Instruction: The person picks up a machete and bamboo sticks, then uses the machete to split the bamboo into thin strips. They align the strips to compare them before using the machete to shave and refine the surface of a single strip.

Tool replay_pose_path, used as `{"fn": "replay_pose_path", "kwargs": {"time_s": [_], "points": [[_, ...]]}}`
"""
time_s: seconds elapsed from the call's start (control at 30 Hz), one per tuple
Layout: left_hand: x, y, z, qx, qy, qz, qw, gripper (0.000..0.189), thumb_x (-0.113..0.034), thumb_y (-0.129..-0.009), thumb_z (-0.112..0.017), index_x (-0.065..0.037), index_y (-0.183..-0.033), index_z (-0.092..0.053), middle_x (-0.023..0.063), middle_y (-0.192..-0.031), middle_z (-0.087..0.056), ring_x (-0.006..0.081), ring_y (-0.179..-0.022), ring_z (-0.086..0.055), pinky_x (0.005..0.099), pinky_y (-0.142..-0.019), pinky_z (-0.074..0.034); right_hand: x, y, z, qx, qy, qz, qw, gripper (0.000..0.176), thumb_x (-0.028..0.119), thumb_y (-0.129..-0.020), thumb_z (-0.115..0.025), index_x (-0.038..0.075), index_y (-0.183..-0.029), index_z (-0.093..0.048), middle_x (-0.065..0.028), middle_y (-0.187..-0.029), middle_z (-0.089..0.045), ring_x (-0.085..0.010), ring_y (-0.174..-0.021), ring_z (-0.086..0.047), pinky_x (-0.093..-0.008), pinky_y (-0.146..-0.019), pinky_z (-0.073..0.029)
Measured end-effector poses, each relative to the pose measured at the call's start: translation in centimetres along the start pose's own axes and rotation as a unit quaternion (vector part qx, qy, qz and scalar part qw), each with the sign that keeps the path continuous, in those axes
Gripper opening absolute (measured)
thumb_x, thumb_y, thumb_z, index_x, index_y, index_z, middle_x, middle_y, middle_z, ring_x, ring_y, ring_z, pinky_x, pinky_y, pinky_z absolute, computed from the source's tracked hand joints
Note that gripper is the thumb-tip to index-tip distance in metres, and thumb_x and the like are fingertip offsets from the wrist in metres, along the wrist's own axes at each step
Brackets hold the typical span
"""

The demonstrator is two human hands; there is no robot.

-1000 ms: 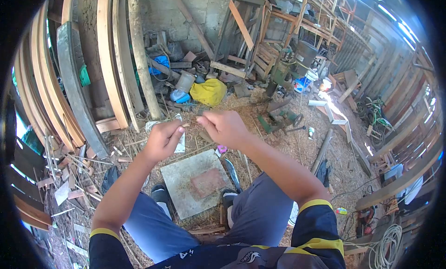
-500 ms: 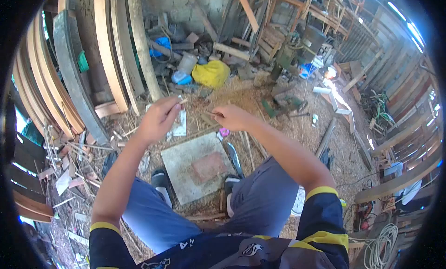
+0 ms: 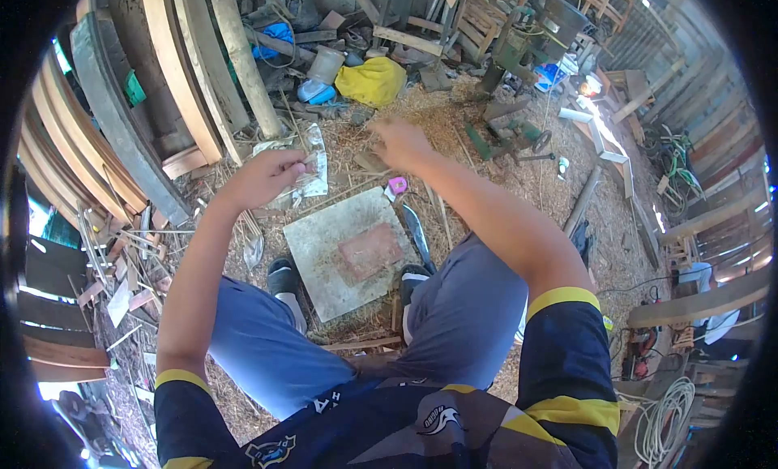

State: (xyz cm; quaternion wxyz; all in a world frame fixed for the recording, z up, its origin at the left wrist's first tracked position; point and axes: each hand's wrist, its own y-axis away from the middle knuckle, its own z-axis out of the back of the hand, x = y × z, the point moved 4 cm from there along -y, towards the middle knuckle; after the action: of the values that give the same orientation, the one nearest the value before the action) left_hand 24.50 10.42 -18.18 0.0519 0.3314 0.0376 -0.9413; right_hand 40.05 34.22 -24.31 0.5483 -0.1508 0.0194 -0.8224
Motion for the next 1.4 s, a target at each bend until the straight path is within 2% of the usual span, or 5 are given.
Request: {"fn": "replay_pose_path", "kwargs": {"time_s": [0.27,0.73,0.97,1.17,1.4], "points": [[0.9,0.1,-1.0,0.047,0.005,-0.014,0.999,0.023,-0.018,-0.103,-0.058,-0.003,-0.117,-0.068,0.0123,-0.108,-0.068,0.0228,-0.096,-0.066,0.0361,-0.086,-0.053,-3.6,-0.2,0.2,0.047,-0.122,-0.084,0.988,0.033,0.028,-0.092,-0.069,0.011,-0.12,-0.071,-0.0164,-0.113,-0.073,-0.0358,-0.107,-0.07,-0.0447,-0.092,-0.055],[0.7,-2.3,-5.2,0.049,-0.006,-0.086,0.995,0.019,-0.014,-0.098,-0.065,-0.003,-0.113,-0.071,0.0147,-0.099,-0.069,0.027,-0.093,-0.065,0.039,-0.084,-0.052,-4.7,0.5,2.9,0.114,-0.286,-0.046,0.95,0.033,0.023,-0.1,-0.067,0.004,-0.127,-0.069,-0.0086,-0.105,-0.074,-0.0168,-0.1,-0.069,-0.0328,-0.09,-0.053],[-0.1,-2.8,-7.0,0.121,-0.036,-0.082,0.989,0.022,-0.017,-0.098,-0.066,-0.003,-0.114,-0.071,0.0155,-0.098,-0.068,0.0316,-0.095,-0.064,0.0414,-0.084,-0.051,-7.5,3.7,6.0,0.072,-0.465,-0.084,0.879,0.031,0.02,-0.103,-0.063,0.001,-0.127,-0.068,-0.0036,-0.102,-0.071,-0.0124,-0.092,-0.067,-0.0285,-0.085,-0.052],[2.1,-3.2,-10.8,0.153,0.012,-0.06,0.986,0.023,-0.018,-0.1,-0.064,-0.005,-0.117,-0.072,0.0141,-0.092,-0.065,0.0299,-0.093,-0.064,0.0407,-0.084,-0.051,-13.6,9.7,-2.2,0.044,-0.554,-0.265,0.788,0.029,0.031,-0.102,-0.064,0.003,-0.109,-0.07,-0.0034,-0.097,-0.071,-0.0127,-0.081,-0.066,-0.0293,-0.074,-0.053],[2.8,-3.9,-15.1,0.231,0.01,-0.008,0.973,0.024,-0.014,-0.097,-0.066,-0.009,-0.119,-0.073,0.0138,-0.094,-0.061,0.0319,-0.092,-0.063,0.0404,-0.083,-0.051,-17.6,22.6,-23.9,0.029,-0.346,-0.336,0.876,0.023,0.023,-0.09,-0.068,0.003,-0.099,-0.072,-0.0172,-0.087,-0.072,-0.031,-0.083,-0.072,-0.0419,-0.076,-0.055]]}}
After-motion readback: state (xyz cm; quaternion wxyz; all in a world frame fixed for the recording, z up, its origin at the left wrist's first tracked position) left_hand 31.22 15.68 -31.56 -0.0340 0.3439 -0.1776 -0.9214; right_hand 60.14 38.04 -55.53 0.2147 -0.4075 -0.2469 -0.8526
